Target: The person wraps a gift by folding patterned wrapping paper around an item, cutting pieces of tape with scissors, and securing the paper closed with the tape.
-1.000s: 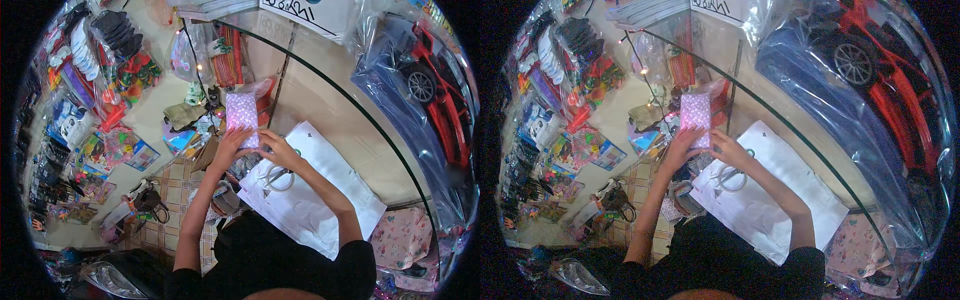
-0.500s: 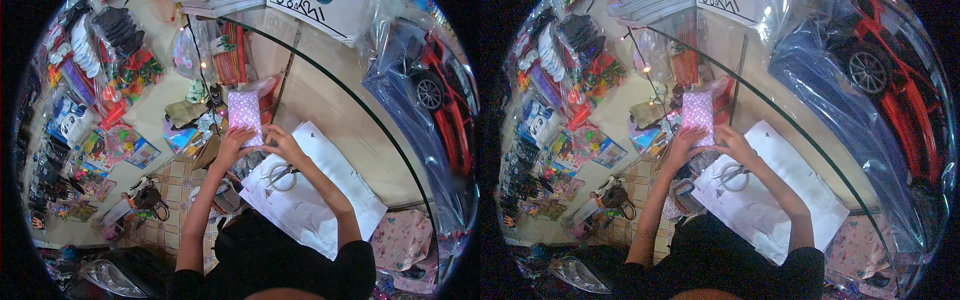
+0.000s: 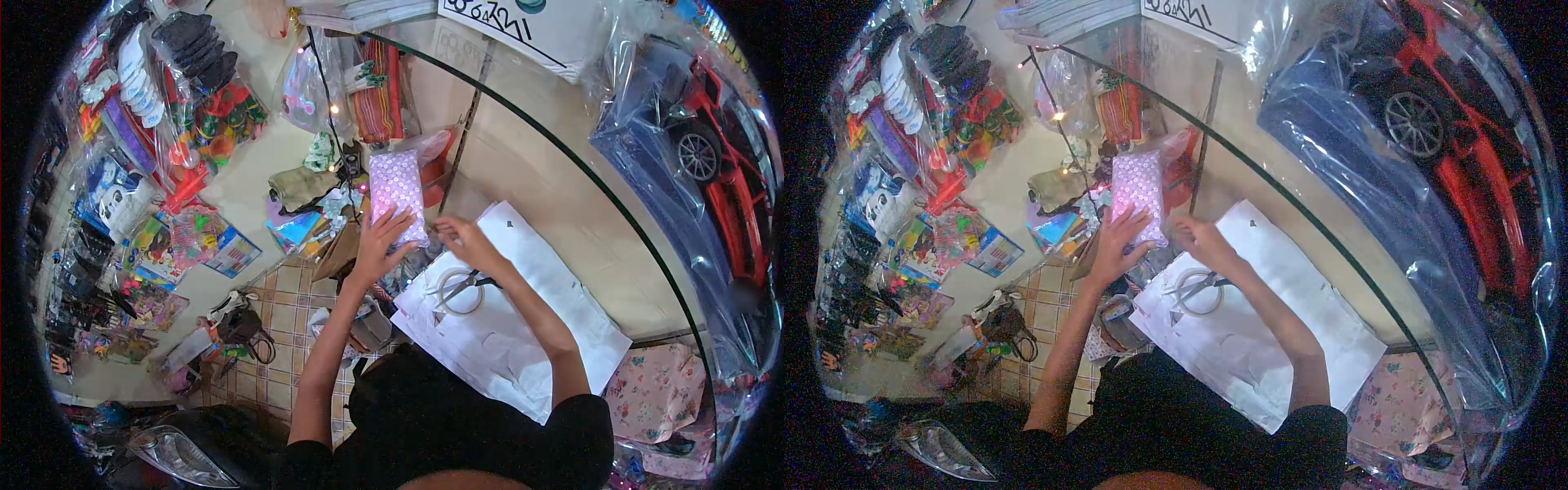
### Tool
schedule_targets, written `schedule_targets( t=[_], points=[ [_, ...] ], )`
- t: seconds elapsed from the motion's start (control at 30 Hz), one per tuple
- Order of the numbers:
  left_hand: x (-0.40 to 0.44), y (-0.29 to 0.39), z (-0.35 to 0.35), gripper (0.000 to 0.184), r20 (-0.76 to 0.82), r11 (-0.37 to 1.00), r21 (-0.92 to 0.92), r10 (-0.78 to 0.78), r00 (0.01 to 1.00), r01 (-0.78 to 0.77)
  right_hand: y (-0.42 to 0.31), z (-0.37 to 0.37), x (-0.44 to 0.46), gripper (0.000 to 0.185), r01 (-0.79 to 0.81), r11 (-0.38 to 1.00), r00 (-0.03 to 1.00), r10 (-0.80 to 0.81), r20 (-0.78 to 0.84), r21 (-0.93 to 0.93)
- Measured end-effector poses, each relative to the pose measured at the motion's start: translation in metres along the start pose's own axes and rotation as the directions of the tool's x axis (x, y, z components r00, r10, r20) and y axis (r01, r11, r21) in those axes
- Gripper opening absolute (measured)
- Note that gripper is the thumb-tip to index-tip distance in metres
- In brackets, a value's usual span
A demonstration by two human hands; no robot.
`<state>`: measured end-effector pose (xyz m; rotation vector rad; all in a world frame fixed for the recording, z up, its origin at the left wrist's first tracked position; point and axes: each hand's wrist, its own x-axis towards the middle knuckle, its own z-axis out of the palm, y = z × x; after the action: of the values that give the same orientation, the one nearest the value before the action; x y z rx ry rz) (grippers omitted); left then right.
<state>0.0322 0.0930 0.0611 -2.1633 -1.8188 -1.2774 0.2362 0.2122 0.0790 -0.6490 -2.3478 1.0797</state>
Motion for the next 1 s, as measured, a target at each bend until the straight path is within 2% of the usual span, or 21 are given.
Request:
schedule_targets(
  t=[0.07, 0.1, 0.17, 0.27, 0.3, 0.4, 0.5, 0.6, 0.8, 0.9, 1.0],
  points=[
    [-0.008, -0.003, 0.006, 0.051, -0.109, 0.992, -0.118, -0.059, 0.992, 0.046, -0.003, 0.013, -0.005, 0.028, -0.002, 0.965, 0.997, -0.020, 0.080, 0.262],
    [-0.012, -0.002, 0.007, 0.054, -0.152, 0.987, -0.148, -0.080, 0.985, 0.057, -0.013, 0.013, -0.004, 0.031, 0.098, 0.992, 0.995, -0.099, 0.014, 0.083],
    [-0.019, 0.001, 0.010, 0.059, -0.237, 0.976, -0.206, -0.126, 0.963, 0.077, -0.047, 0.005, -0.003, 0.029, 0.161, 0.986, 0.987, -0.160, -0.008, 0.051],
    [-0.032, 0.013, 0.024, 0.066, -0.355, 0.883, -0.452, -0.306, 0.883, 0.125, -0.070, 0.009, -0.003, 0.030, 0.263, 0.964, 0.963, -0.264, -0.050, -0.029],
    [-0.033, 0.020, 0.020, 0.065, -0.342, 0.899, -0.417, -0.294, 0.893, 0.137, -0.075, 0.011, -0.003, 0.030, 0.299, 0.952, 0.951, -0.303, -0.063, -0.061],
    [-0.041, 0.028, 0.029, 0.059, -0.417, 0.856, -0.503, -0.360, 0.835, 0.118, -0.091, 0.014, 0.000, 0.030, 0.322, 0.946, 0.945, -0.323, -0.058, -0.028],
    [-0.057, 0.024, 0.041, 0.055, -0.389, 0.879, -0.442, -0.367, 0.845, 0.178, -0.089, 0.026, 0.006, 0.023, 0.350, 0.936, 0.931, -0.352, -0.096, -0.033],
    [-0.067, 0.017, 0.043, 0.052, -0.341, 0.943, -0.305, -0.238, 0.909, 0.133, -0.071, 0.033, 0.014, 0.023, 0.280, 0.960, 0.960, -0.280, -0.012, -0.006],
    [-0.062, 0.025, 0.020, 0.038, -0.281, 0.887, -0.434, -0.299, 0.912, 0.157, -0.036, 0.035, 0.028, 0.030, 0.218, 0.920, 0.955, -0.270, 0.125, 0.325],
    [-0.058, 0.024, 0.017, 0.034, -0.273, 0.873, -0.463, -0.303, 0.913, 0.151, -0.029, 0.038, 0.031, 0.029, 0.179, 0.907, 0.958, -0.249, 0.143, 0.381],
    [-0.059, 0.020, 0.013, 0.033, -0.246, 0.874, -0.458, -0.302, 0.921, 0.164, -0.030, 0.043, 0.028, 0.022, 0.255, 0.900, 0.949, -0.303, 0.086, 0.354]
  ],
)
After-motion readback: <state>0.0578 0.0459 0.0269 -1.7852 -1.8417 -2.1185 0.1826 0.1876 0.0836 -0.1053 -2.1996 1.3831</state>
